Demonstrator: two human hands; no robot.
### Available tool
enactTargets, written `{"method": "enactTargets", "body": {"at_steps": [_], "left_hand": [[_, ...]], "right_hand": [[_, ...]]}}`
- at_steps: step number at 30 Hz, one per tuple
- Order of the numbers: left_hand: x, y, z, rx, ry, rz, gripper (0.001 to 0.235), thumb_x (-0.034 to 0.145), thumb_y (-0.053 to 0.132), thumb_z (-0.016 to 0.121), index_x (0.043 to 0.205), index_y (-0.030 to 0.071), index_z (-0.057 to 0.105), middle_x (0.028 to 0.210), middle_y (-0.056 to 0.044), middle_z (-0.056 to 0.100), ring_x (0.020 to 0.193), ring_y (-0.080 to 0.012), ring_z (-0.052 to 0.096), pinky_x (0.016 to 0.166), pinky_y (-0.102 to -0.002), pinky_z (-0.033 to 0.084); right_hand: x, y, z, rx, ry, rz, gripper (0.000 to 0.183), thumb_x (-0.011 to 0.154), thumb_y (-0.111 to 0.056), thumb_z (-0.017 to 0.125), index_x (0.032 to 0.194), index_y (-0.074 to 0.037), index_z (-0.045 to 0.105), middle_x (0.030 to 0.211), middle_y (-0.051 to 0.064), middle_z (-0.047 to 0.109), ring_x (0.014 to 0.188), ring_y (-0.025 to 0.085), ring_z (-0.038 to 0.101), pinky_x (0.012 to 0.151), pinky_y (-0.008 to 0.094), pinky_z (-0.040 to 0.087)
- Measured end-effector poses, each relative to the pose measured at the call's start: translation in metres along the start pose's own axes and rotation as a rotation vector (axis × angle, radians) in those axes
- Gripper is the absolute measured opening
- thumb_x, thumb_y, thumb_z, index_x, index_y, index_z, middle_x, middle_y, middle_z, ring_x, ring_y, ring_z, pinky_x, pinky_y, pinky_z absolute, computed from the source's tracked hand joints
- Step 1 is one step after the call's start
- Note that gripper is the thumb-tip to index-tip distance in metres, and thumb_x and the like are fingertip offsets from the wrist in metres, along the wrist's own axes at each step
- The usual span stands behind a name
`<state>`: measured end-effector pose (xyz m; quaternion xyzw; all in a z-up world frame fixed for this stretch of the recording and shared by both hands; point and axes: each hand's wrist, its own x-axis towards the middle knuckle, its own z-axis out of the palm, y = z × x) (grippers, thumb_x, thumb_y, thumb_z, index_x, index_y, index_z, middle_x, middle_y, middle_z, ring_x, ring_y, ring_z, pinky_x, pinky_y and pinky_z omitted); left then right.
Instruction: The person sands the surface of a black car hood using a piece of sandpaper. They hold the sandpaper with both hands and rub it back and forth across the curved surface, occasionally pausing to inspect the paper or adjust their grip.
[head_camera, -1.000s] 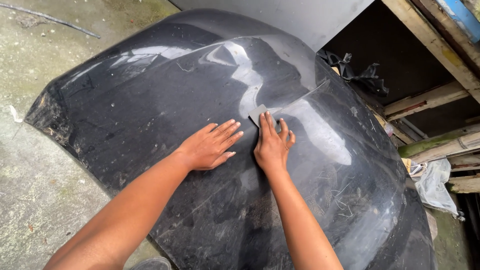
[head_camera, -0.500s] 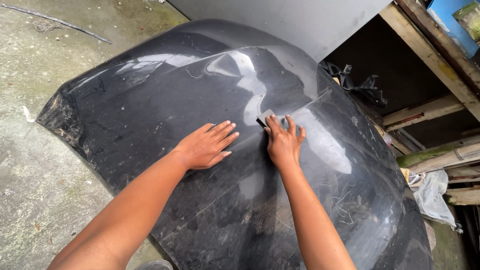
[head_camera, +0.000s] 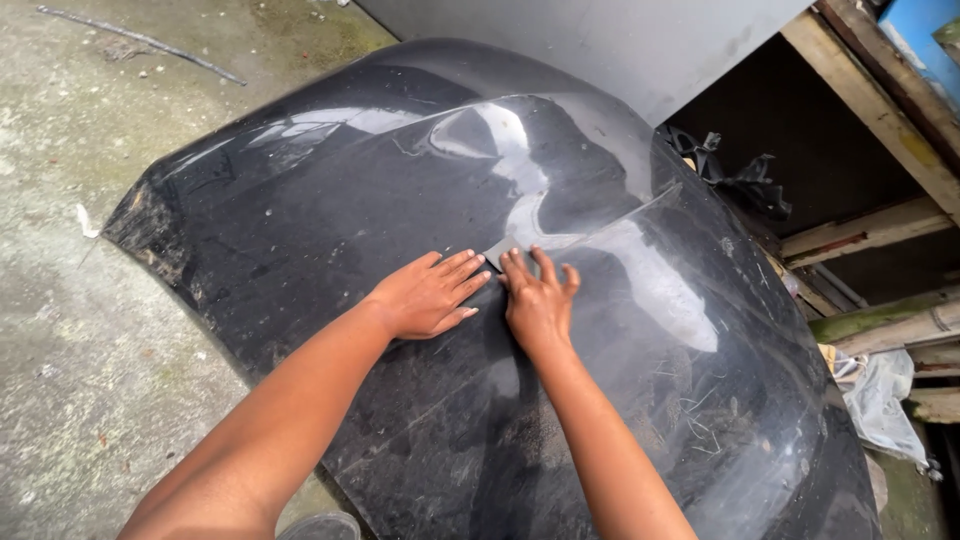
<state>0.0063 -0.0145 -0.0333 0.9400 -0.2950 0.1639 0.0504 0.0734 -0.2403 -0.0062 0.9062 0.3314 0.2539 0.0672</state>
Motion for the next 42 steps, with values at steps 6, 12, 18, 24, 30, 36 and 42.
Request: {"method": "enactTargets", "body": {"at_steps": [6,12,18,24,30,36,42], "left_hand": [[-0.001,0.0,0.004,0.025,0.002,-0.008,0.063,0.109,0.05,0.022,0.156,0.012,0.041,0.157,-0.014,0.048,0.146,-0.0255,0.044,0.105,-0.045,0.04],[-0.001,-0.014,0.015,0.092,0.246,-0.213,0.053,0.106,0.047,0.036,0.137,0.014,0.063,0.132,-0.011,0.069,0.121,-0.0267,0.066,0.085,-0.046,0.051],[-0.053,-0.073,-0.001,0.177,0.284,-0.458,0.03,0.097,0.038,0.048,0.086,0.019,0.069,0.07,0.001,0.068,0.063,-0.0198,0.07,0.058,-0.036,0.051],[-0.147,-0.074,-0.042,0.083,-0.527,-0.622,0.058,0.106,0.034,0.033,0.161,0.019,0.028,0.166,-0.012,0.031,0.152,-0.028,0.034,0.108,-0.05,0.045],[-0.22,-0.038,-0.037,-0.078,-0.806,-0.76,0.07,0.108,0.047,0.021,0.166,0.014,0.001,0.173,-0.017,0.0,0.16,-0.0336,0.006,0.117,-0.061,0.03],[-0.248,-0.018,-0.055,-0.151,-0.98,-0.66,0.07,0.108,0.049,0.014,0.166,0.013,-0.004,0.174,-0.01,-0.006,0.16,-0.028,0.002,0.121,-0.06,0.023],[-0.239,-0.022,-0.048,-0.157,-0.949,-0.644,0.068,0.109,0.04,0.021,0.165,0.012,-0.005,0.174,-0.011,-0.006,0.159,-0.028,0.002,0.12,-0.06,0.023]], "right_hand": [[-0.001,-0.003,0.009,-0.01,0.023,0.085,0.031,0.105,-0.033,0.057,0.131,-0.024,0.069,0.127,-0.002,0.074,0.133,0.023,0.054,0.102,0.055,0.025],[-0.006,-0.025,-0.004,0.077,0.107,0.087,0.026,0.106,-0.034,0.056,0.127,-0.025,0.069,0.119,-0.004,0.077,0.123,0.018,0.06,0.102,0.051,0.025],[-0.002,-0.087,-0.005,0.115,0.122,0.048,0.031,0.107,-0.034,0.054,0.131,-0.02,0.068,0.122,0.001,0.076,0.124,0.02,0.06,0.102,0.05,0.026],[0.003,-0.122,0.025,0.171,0.047,0.099,0.032,0.109,-0.037,0.05,0.129,-0.02,0.069,0.122,0.001,0.076,0.129,0.02,0.055,0.105,0.052,0.022],[0.017,-0.168,0.052,0.24,-0.023,0.113,0.035,0.109,-0.039,0.047,0.13,-0.02,0.068,0.127,0.001,0.074,0.134,0.021,0.051,0.107,0.055,0.019],[0.032,-0.231,0.048,0.312,-0.057,-0.023,0.035,0.108,-0.036,0.047,0.134,-0.02,0.064,0.13,0.001,0.072,0.135,0.023,0.051,0.108,0.057,0.021],[0.042,-0.281,0.055,0.366,-0.195,-0.208,0.036,0.107,-0.037,0.048,0.137,-0.022,0.063,0.134,-0.002,0.07,0.138,0.025,0.047,0.11,0.059,0.023]]}}
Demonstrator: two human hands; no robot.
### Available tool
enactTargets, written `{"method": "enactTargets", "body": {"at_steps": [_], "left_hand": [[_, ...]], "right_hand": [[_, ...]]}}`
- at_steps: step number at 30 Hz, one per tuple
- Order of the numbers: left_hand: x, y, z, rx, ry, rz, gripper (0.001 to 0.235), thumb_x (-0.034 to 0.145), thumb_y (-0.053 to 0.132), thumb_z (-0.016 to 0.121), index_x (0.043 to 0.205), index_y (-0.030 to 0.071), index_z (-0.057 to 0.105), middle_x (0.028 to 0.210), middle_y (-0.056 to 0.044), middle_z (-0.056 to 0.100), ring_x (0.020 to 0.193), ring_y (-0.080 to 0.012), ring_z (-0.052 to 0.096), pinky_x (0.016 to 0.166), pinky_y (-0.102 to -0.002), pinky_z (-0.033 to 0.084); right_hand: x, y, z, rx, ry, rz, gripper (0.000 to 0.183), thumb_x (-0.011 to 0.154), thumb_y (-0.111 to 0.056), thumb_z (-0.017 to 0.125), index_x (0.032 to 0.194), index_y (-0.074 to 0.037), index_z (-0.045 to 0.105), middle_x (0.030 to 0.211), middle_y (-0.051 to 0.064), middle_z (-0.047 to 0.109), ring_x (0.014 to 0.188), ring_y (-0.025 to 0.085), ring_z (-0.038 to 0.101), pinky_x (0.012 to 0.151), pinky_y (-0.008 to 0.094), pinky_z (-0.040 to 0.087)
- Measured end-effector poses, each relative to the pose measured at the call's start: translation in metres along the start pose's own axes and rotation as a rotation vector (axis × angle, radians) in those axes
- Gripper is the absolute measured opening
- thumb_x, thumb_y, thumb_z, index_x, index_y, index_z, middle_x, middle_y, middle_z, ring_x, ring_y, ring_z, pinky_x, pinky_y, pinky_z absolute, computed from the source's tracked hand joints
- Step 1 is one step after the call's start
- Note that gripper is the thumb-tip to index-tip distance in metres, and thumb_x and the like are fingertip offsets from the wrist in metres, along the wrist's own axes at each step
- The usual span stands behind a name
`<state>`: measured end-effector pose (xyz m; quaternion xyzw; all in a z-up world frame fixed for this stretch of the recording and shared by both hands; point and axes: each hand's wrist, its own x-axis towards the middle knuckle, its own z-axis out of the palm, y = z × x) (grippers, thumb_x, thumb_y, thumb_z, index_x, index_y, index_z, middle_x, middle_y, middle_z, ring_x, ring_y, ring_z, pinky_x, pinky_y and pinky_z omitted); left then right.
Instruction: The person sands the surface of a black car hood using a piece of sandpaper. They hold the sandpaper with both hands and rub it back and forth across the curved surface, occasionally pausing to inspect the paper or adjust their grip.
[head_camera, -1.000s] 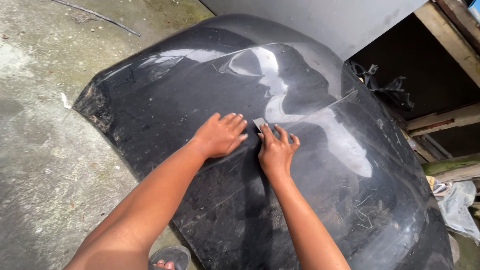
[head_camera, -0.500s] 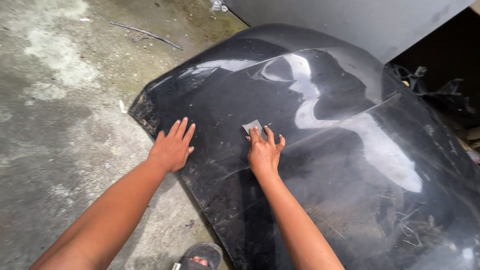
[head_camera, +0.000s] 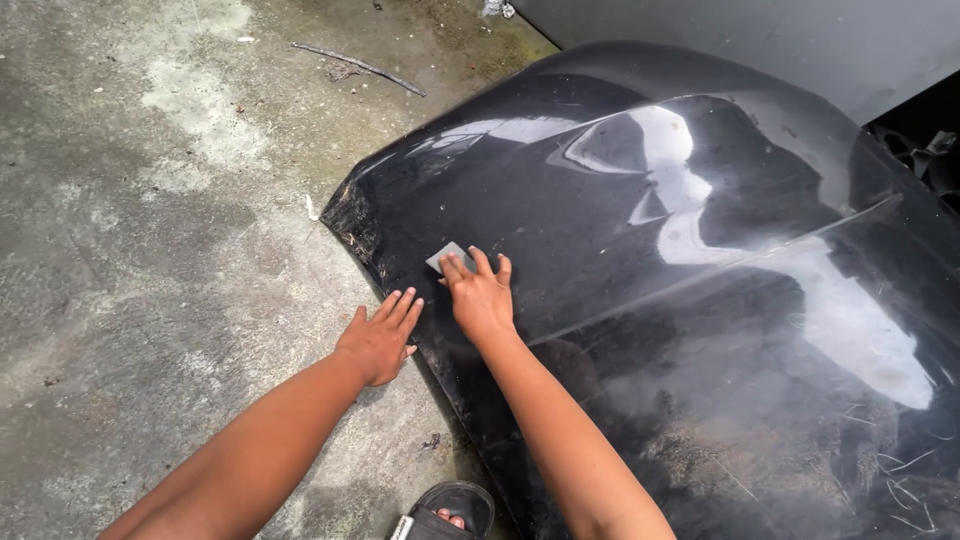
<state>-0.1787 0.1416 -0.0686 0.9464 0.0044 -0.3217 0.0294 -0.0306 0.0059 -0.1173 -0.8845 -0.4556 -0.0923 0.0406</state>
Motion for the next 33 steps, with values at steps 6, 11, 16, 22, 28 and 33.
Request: {"method": "enactTargets", "body": {"at_steps": [6,11,16,22,28,33], "left_hand": [[0.018,0.003,0.009,0.032,0.018,-0.007,0.069,0.107,0.029,0.032,0.166,0.013,0.0,0.174,-0.009,-0.003,0.16,-0.0284,0.003,0.121,-0.059,0.022],[0.019,-0.001,0.002,0.049,0.039,-0.014,0.073,0.104,0.023,0.039,0.166,0.012,0.001,0.174,-0.009,-0.003,0.16,-0.0285,0.002,0.121,-0.06,0.021],[0.022,-0.001,-0.001,0.052,0.075,0.004,0.078,0.101,0.018,0.043,0.165,0.011,-0.001,0.174,-0.01,-0.004,0.16,-0.0293,0.001,0.121,-0.061,0.021],[0.033,0.007,0.001,0.098,0.112,0.046,0.084,0.098,0.016,0.049,0.165,0.011,-0.001,0.174,-0.01,-0.004,0.16,-0.0297,0.003,0.122,-0.061,0.022],[0.017,0.023,-0.025,0.075,0.168,0.102,0.08,0.099,0.013,0.05,0.165,0.009,0.004,0.173,-0.013,0.003,0.159,-0.0305,0.009,0.123,-0.058,0.026],[0.025,0.035,-0.034,0.012,0.142,0.099,0.075,0.103,0.022,0.041,0.165,0.009,0.0,0.173,-0.012,-0.001,0.159,-0.0294,0.005,0.123,-0.06,0.021]], "right_hand": [[-0.019,-0.01,0.0,-0.158,-0.138,-0.087,0.038,0.106,-0.031,0.05,0.139,-0.019,0.063,0.14,0.001,0.066,0.145,0.029,0.04,0.112,0.059,0.023],[-0.026,0.007,-0.029,-0.121,-0.129,-0.037,0.035,0.107,-0.033,0.047,0.135,-0.022,0.066,0.135,-0.002,0.069,0.143,0.027,0.043,0.112,0.06,0.021],[-0.04,0.021,-0.088,0.043,0.007,0.215,0.03,0.109,-0.029,0.048,0.132,-0.024,0.067,0.128,-0.005,0.073,0.13,0.022,0.056,0.107,0.057,0.028],[-0.082,0.076,-0.066,0.852,0.038,0.811,0.04,0.111,-0.029,0.044,0.119,-0.009,0.077,0.099,0.018,0.077,0.103,0.035,0.073,0.081,0.046,0.058],[-0.09,0.06,-0.112,1.061,0.007,0.92,0.046,0.112,-0.031,0.043,0.131,0.002,0.068,0.113,0.025,0.073,0.109,0.033,0.069,0.088,0.049,0.056],[-0.083,0.044,-0.159,1.086,0.036,0.898,0.047,0.112,-0.03,0.041,0.128,0.004,0.07,0.106,0.023,0.075,0.102,0.028,0.067,0.091,0.05,0.056]]}}
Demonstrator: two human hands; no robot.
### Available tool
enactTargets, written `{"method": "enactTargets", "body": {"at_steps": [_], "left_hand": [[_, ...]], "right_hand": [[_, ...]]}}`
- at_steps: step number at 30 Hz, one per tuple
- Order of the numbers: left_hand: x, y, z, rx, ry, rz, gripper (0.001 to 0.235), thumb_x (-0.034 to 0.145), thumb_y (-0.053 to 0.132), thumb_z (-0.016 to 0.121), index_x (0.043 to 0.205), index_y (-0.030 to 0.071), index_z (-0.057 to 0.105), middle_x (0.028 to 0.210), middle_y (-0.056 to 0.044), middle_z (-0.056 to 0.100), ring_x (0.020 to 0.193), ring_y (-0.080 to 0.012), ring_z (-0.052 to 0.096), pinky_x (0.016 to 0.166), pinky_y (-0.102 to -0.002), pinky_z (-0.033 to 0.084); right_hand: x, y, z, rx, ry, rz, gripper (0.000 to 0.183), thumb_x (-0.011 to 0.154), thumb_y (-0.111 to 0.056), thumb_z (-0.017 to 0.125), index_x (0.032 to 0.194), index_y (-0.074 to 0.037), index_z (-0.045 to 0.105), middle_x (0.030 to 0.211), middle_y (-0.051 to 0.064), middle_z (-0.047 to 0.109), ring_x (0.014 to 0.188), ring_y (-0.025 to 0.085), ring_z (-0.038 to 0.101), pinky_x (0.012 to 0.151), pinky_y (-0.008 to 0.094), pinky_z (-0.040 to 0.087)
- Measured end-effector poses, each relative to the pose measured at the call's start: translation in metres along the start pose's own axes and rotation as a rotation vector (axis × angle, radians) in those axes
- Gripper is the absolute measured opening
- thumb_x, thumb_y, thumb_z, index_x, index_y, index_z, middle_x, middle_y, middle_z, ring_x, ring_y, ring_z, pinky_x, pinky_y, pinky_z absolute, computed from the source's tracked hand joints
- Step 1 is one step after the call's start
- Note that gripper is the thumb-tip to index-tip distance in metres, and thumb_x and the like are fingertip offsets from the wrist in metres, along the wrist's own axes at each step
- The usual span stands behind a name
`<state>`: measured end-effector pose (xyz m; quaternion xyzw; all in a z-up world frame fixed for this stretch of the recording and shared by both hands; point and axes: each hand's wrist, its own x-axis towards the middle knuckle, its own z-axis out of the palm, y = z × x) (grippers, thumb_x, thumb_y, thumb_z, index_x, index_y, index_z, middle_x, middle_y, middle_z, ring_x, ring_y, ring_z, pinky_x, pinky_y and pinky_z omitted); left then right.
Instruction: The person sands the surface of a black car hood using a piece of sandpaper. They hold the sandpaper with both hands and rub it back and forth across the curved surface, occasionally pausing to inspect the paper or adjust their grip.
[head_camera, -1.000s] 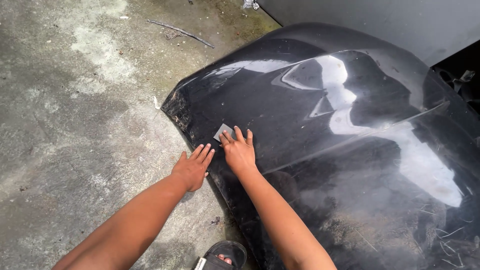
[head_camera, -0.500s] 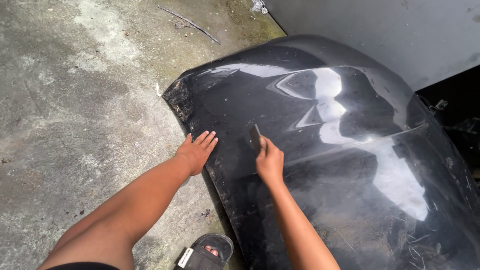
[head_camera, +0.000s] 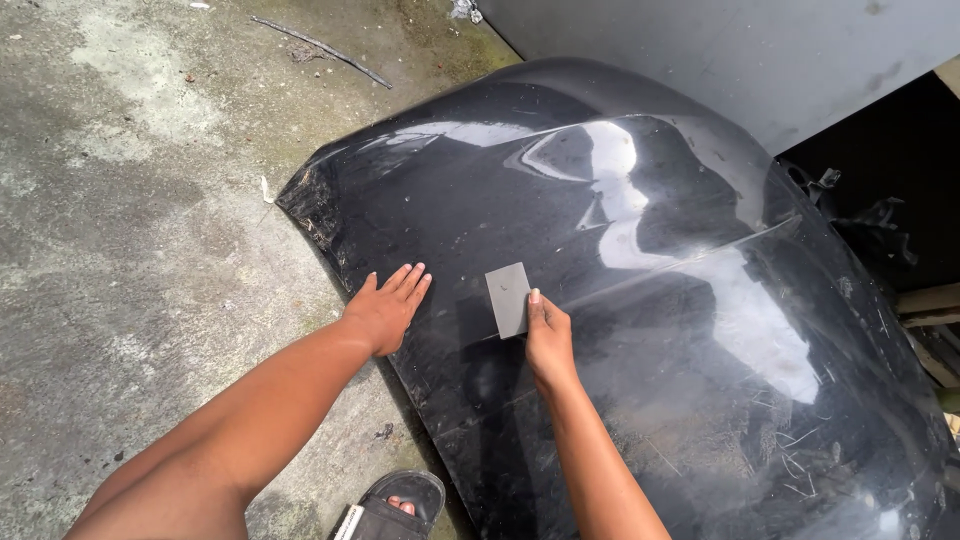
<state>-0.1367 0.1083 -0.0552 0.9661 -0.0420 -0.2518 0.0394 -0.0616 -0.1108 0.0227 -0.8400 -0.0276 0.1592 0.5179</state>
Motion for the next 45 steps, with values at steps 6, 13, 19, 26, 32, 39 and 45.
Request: {"method": "enactTargets", "body": {"at_steps": [6,13,19,26,32,39,45], "left_hand": [[0.001,0.005,0.001,-0.054,-0.04,-0.108,0.083,0.099,0.018,0.047,0.165,0.007,-0.002,0.173,-0.015,-0.003,0.159,-0.0316,0.002,0.121,-0.064,0.019],[0.012,0.004,-0.004,-0.115,-0.029,-0.215,0.082,0.099,0.021,0.048,0.165,0.006,0.001,0.173,-0.017,-0.001,0.159,-0.0348,0.004,0.119,-0.068,0.019],[0.038,0.003,0.008,-0.222,-0.008,-0.338,0.087,0.097,0.022,0.051,0.165,0.006,0.0,0.173,-0.018,-0.002,0.159,-0.0379,0.001,0.116,-0.072,0.018],[0.033,0.022,0.006,-0.332,-0.009,-0.255,0.088,0.088,0.006,0.047,0.163,-0.001,0.001,0.172,-0.021,-0.002,0.159,-0.0362,0.001,0.12,-0.069,0.016],[-0.005,0.05,-0.026,-0.298,-0.003,-0.088,0.086,0.088,0.006,0.046,0.163,-0.001,0.004,0.172,-0.023,0.002,0.159,-0.0369,0.004,0.121,-0.065,0.016],[-0.019,0.072,-0.035,0.004,0.094,0.274,0.076,0.095,0.009,0.041,0.164,0.003,0.011,0.172,-0.018,0.009,0.159,-0.0318,0.009,0.123,-0.061,0.012],[-0.009,0.074,-0.028,0.246,0.19,0.515,0.071,0.099,0.014,0.043,0.163,0.006,0.014,0.172,-0.016,0.01,0.158,-0.0306,0.009,0.124,-0.06,0.013]], "right_hand": [[0.013,0.018,-0.031,-0.198,0.071,-0.16,0.039,0.111,-0.024,0.045,0.124,0.001,0.072,0.105,0.027,0.074,0.109,0.037,0.068,0.09,0.053,0.055],[0.009,0.039,-0.049,-0.836,0.513,-0.744,0.025,0.108,-0.014,0.056,0.126,-0.011,0.071,0.082,0.007,0.076,0.115,0.024,0.066,0.097,0.04,0.039],[0.021,0.059,-0.055,-1.022,0.623,-0.927,0.024,0.107,-0.016,0.058,0.127,-0.015,0.069,0.095,0.001,0.079,0.123,0.019,0.062,0.102,0.047,0.03],[0.031,0.083,-0.04,-1.117,0.389,-0.847,0.03,0.105,-0.033,0.055,0.132,-0.024,0.063,0.118,-0.004,0.076,0.122,0.019,0.06,0.101,0.051,0.025],[0.027,0.086,-0.034,-1.16,0.23,-0.798,0.035,0.099,-0.04,0.063,0.13,-0.023,0.065,0.129,-0.002,0.072,0.128,0.02,0.054,0.103,0.052,0.024],[0.022,0.072,-0.043,-1.205,0.175,-0.703,0.046,0.097,-0.046,0.065,0.135,-0.021,0.063,0.142,-0.001,0.064,0.134,0.021,0.046,0.104,0.051,0.021],[0.021,0.058,-0.058,-1.195,0.2,-0.687,0.039,0.101,-0.038,0.062,0.136,-0.021,0.064,0.141,0.001,0.065,0.13,0.022,0.048,0.102,0.051,0.022]]}}
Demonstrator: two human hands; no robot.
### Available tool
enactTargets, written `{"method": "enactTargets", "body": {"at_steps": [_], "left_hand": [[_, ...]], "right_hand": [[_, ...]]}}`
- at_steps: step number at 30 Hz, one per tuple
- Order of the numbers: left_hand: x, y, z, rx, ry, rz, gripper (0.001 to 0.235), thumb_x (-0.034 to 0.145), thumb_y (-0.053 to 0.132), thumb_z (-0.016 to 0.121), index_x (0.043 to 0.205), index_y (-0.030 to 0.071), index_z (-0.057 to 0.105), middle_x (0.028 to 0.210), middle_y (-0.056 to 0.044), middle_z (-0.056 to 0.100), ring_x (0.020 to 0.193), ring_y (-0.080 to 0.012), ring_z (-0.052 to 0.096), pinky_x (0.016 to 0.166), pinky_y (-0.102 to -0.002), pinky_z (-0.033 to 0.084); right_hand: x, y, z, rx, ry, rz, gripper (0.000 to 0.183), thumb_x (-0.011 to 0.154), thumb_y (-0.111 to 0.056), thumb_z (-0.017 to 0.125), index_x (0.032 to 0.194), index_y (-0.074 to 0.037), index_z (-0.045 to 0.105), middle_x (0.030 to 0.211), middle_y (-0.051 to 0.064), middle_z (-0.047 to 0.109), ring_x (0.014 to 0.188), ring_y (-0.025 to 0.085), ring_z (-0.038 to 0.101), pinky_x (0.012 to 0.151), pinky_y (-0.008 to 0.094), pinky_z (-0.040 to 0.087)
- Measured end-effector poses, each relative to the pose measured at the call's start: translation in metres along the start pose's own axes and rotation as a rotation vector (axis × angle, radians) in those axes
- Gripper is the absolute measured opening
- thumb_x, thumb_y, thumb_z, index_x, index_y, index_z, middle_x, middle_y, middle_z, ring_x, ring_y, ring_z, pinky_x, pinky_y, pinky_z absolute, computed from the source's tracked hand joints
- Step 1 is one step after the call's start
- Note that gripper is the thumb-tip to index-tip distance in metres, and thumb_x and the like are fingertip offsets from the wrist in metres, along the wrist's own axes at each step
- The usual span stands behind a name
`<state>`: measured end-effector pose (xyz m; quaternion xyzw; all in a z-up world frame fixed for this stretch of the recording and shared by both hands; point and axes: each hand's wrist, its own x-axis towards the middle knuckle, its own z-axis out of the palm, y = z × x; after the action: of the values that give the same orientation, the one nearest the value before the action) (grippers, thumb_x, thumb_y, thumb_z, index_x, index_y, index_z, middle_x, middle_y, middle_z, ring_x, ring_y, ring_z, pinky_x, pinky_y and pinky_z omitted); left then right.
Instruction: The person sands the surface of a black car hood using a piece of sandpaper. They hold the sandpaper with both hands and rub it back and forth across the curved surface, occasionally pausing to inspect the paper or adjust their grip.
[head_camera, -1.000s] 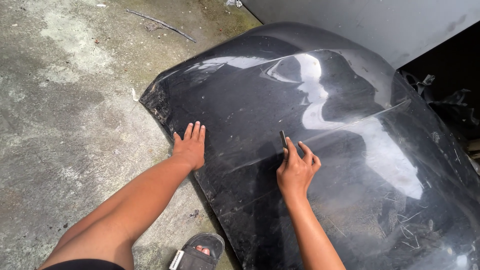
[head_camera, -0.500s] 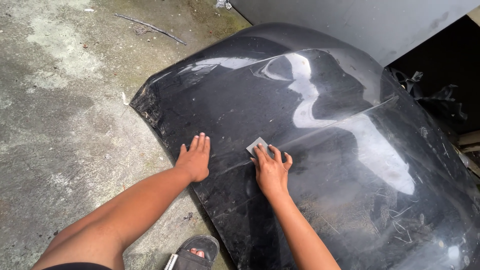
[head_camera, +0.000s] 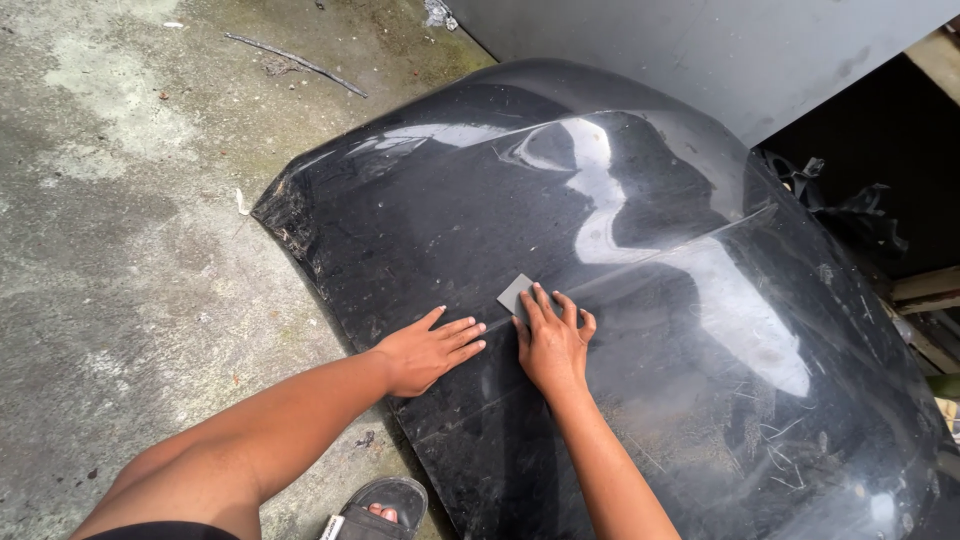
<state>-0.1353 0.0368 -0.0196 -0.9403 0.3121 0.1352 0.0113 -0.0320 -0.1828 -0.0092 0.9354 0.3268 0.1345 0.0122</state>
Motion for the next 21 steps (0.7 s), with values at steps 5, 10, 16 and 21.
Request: {"method": "enactTargets", "body": {"at_steps": [5,10,16,21], "left_hand": [[0.009,0.0,0.01,0.051,0.044,0.07,0.07,0.099,0.013,0.042,0.163,0.004,0.015,0.171,-0.018,0.012,0.158,-0.0312,0.01,0.123,-0.062,0.012],[0.021,-0.004,0.009,0.074,0.08,0.08,0.071,0.098,0.013,0.041,0.163,0.003,0.014,0.171,-0.019,0.013,0.158,-0.0315,0.011,0.122,-0.062,0.012],[0.041,-0.01,0.011,0.118,0.12,0.049,0.074,0.098,0.018,0.041,0.164,0.008,0.011,0.172,-0.016,0.009,0.158,-0.0304,0.009,0.122,-0.063,0.014],[0.049,-0.012,0.001,0.184,0.158,0.017,0.075,0.098,0.02,0.043,0.164,0.009,0.009,0.172,-0.015,0.009,0.159,-0.0297,0.009,0.123,-0.062,0.015]], "right_hand": [[-0.005,0.008,-0.001,-0.04,0.038,0.033,0.038,0.1,-0.037,0.063,0.135,-0.021,0.064,0.141,0.001,0.065,0.129,0.023,0.05,0.101,0.051,0.025],[-0.007,0.018,0.001,-0.05,0.038,0.035,0.04,0.099,-0.04,0.063,0.136,-0.024,0.064,0.141,-0.002,0.065,0.128,0.021,0.05,0.099,0.049,0.026],[-0.011,0.016,0.001,0.036,0.066,0.101,0.038,0.099,-0.04,0.064,0.132,-0.023,0.068,0.141,0.0,0.066,0.119,0.021,0.055,0.091,0.042,0.036],[-0.01,0.036,0.001,0.058,0.074,0.176,0.04,0.095,-0.042,0.066,0.131,-0.024,0.07,0.141,0.0,0.066,0.111,0.025,0.06,0.085,0.043,0.045]]}}
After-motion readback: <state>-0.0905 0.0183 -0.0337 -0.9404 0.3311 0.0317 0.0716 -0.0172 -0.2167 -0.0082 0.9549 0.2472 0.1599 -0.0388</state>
